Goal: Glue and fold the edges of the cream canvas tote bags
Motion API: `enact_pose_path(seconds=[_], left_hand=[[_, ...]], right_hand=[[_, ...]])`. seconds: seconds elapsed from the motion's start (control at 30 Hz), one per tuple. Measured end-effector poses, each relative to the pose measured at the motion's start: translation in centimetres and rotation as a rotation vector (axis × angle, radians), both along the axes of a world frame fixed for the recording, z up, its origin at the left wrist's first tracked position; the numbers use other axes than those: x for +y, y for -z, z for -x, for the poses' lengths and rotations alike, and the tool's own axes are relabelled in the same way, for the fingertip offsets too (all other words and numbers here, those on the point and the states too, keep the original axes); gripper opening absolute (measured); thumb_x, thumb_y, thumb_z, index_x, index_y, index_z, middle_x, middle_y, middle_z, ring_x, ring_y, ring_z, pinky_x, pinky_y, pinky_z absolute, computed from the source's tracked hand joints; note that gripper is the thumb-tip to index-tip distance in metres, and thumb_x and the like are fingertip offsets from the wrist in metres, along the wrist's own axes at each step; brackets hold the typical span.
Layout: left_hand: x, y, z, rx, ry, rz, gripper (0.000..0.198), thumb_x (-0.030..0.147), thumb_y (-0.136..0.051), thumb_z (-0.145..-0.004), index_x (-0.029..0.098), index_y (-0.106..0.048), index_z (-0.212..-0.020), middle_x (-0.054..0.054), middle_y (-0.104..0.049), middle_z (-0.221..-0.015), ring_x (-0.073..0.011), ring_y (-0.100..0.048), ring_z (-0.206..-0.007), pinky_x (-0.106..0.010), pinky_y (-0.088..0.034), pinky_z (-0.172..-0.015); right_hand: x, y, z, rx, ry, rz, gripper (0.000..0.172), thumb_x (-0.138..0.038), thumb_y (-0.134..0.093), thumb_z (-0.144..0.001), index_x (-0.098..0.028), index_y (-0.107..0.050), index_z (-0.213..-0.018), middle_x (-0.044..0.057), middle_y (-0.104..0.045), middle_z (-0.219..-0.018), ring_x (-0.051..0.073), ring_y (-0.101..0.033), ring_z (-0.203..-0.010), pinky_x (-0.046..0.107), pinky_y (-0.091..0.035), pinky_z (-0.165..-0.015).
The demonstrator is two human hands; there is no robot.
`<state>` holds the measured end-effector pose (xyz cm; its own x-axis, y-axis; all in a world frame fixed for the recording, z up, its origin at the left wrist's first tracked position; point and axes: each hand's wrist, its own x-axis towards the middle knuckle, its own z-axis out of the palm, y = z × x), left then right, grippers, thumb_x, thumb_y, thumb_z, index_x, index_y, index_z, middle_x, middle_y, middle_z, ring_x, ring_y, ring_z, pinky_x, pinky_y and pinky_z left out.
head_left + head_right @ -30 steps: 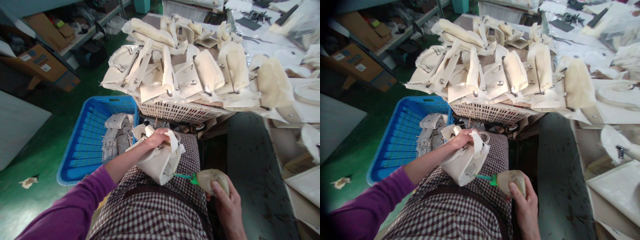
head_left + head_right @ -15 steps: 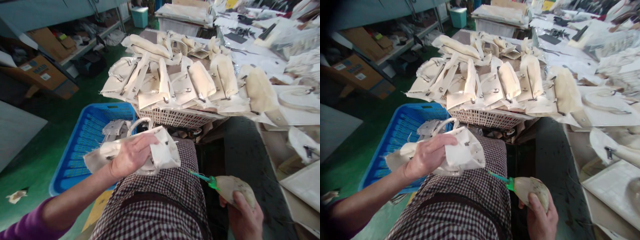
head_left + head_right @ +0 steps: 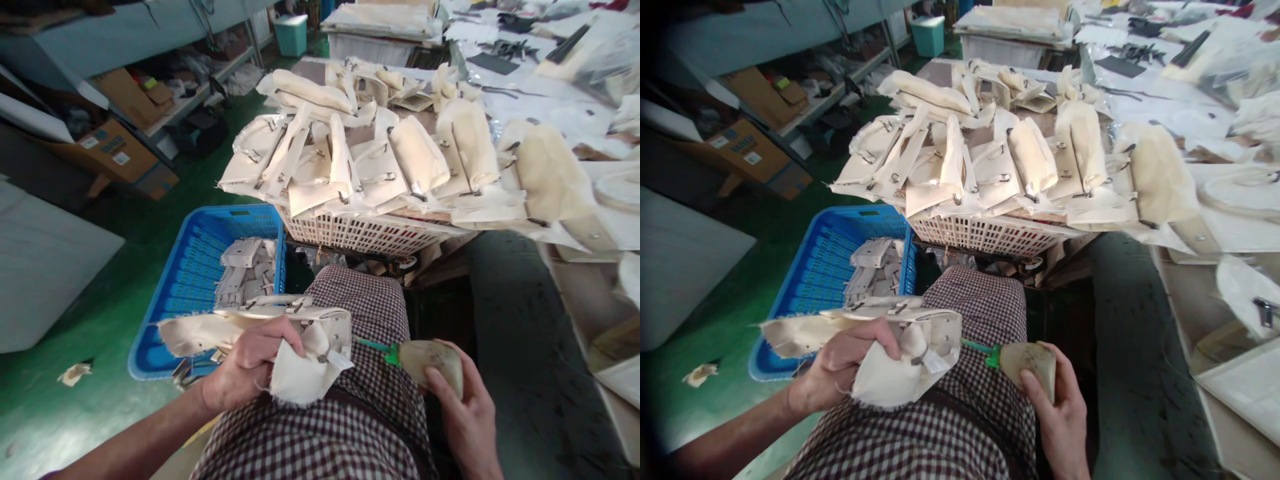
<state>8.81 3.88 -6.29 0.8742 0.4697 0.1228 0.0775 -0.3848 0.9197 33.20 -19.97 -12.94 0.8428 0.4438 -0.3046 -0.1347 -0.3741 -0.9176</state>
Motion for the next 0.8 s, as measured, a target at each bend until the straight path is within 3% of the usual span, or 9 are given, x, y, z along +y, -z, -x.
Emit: enact_pose_path(seconds=[0.13, 0.3, 0.5, 0.8], left_hand=[[0.5, 0.7, -0.5, 0.052, 0.038, 0.165, 0.033, 0.040, -0.064, -0.092, 0.014, -0.075, -0.075, -0.008, -0.068, -0.080, -0.0158, -0.064, -0.072, -0.021, -0.051, -0.063], [0.9, 1.1, -0.6, 0.075, 0.091, 0.171, 0.019, 0.018, -0.062, -0.089, 0.013, -0.075, -0.076, -0.008, -0.068, -0.083, -0.0159, -0.062, -0.077, -0.020, -0.049, -0.065], [0.6, 1.1, -0.4, 0.094, 0.052, 0.240, 0.014, 0.017, -0.064, -0.086, 0.013, -0.073, -0.076, -0.007, -0.069, -0.081, -0.0152, -0.062, -0.076, -0.019, -0.048, -0.065], [0.7, 0.6, -0.1, 0.011, 0.113, 0.061, 0.017, 0.009, -0.060, -0.088, 0.013, -0.073, -0.077, -0.006, -0.071, -0.082, -0.0148, -0.065, -0.076, -0.020, -0.051, -0.067]], right_hand=[[1.4, -0.2, -0.6, -0.040, -0.084, -0.030, 0.063, -0.053, -0.083, -0.067, -0.027, -0.060, -0.121, 0.006, -0.068, -0.114, 0.026, -0.066, -0.098, 0.033, -0.058, -0.078], [2.5, 0.3, -1.2, -0.161, -0.217, -0.019, 0.060, -0.051, -0.081, -0.071, -0.028, -0.058, -0.122, 0.007, -0.066, -0.115, 0.025, -0.064, -0.098, 0.036, -0.056, -0.082], [3.3, 0.7, -1.7, -0.320, -0.341, 0.019, 0.055, -0.052, -0.077, -0.076, -0.028, -0.057, -0.122, 0.007, -0.064, -0.117, 0.027, -0.062, -0.103, 0.043, -0.052, -0.092], [2.2, -0.5, -1.9, -0.194, -0.496, 0.060, 0.051, -0.050, -0.076, -0.078, -0.027, -0.059, -0.120, 0.005, -0.067, -0.108, 0.024, -0.064, -0.093, 0.034, -0.055, -0.081]])
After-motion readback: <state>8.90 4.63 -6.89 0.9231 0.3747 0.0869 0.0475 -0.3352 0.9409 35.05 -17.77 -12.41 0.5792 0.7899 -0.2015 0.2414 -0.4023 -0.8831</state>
